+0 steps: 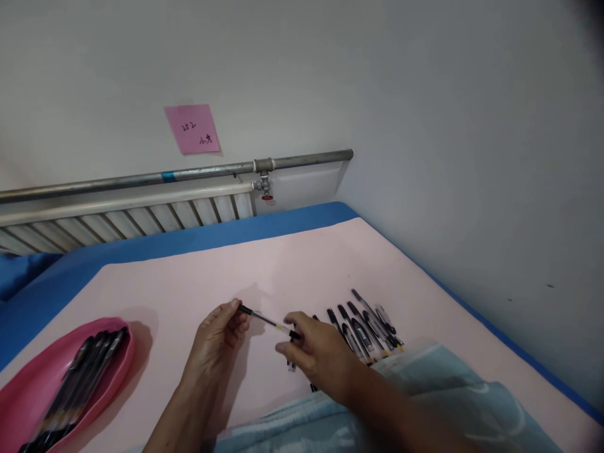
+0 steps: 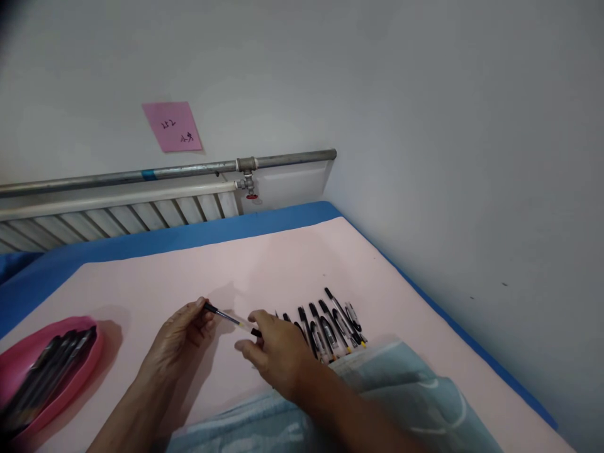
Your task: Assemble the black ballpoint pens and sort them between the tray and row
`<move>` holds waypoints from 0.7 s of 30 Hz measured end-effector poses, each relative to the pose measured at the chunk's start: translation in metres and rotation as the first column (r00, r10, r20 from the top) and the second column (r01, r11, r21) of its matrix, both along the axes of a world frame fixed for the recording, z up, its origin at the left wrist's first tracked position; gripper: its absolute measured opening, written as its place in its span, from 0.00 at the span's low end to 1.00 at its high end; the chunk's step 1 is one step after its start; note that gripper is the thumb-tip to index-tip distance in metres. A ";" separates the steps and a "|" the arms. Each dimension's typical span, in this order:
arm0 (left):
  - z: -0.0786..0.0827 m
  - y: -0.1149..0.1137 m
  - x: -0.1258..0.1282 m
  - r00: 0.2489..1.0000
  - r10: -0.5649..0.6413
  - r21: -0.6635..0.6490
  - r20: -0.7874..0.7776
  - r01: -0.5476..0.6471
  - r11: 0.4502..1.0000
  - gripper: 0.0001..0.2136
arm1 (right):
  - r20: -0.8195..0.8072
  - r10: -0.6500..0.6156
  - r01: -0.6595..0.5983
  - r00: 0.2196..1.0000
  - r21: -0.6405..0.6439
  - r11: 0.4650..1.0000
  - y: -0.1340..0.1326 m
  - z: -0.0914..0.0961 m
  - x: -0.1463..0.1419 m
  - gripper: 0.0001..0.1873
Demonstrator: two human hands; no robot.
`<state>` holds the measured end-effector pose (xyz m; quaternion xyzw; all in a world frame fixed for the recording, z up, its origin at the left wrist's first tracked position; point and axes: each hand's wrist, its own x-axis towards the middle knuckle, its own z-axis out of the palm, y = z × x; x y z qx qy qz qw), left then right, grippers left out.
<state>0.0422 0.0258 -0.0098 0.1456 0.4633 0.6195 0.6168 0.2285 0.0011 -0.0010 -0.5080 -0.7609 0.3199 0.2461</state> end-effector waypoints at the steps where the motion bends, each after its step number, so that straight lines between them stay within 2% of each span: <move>1: -0.001 0.000 0.000 1.000 0.002 0.002 0.000 -0.002 1.000 0.03 | 0.008 -0.005 0.005 1.000 0.010 1.000 0.000 0.000 0.000 0.09; 4: -0.002 0.001 -0.001 1.000 -0.015 0.020 0.005 0.015 1.000 0.03 | 0.036 -0.020 0.018 0.999 0.035 0.999 0.000 0.000 0.000 0.05; 6: -0.003 0.001 -0.001 1.000 -0.017 0.023 0.002 0.017 1.000 0.03 | 0.039 -0.013 0.013 0.999 0.017 1.000 0.000 0.001 0.001 0.10; 9: -0.003 0.001 0.000 1.000 0.003 0.005 -0.009 -0.003 1.000 0.02 | 0.035 0.007 -0.007 0.999 -0.005 1.000 0.001 0.002 0.001 0.07; 12: -0.001 0.000 0.000 1.000 -0.009 0.024 -0.016 0.010 1.000 0.02 | 0.047 -0.006 0.005 0.999 0.033 0.999 0.001 0.000 0.001 0.06; 16: -0.001 0.000 0.000 0.999 -0.030 0.034 -0.034 0.032 0.999 0.03 | 0.035 -0.005 0.004 0.999 0.019 1.000 0.002 -0.001 0.001 0.13; 21: -0.003 0.000 0.000 0.999 -0.029 0.023 -0.042 0.030 0.999 0.05 | 0.048 -0.011 0.010 0.999 0.034 0.999 0.002 -0.002 0.001 0.05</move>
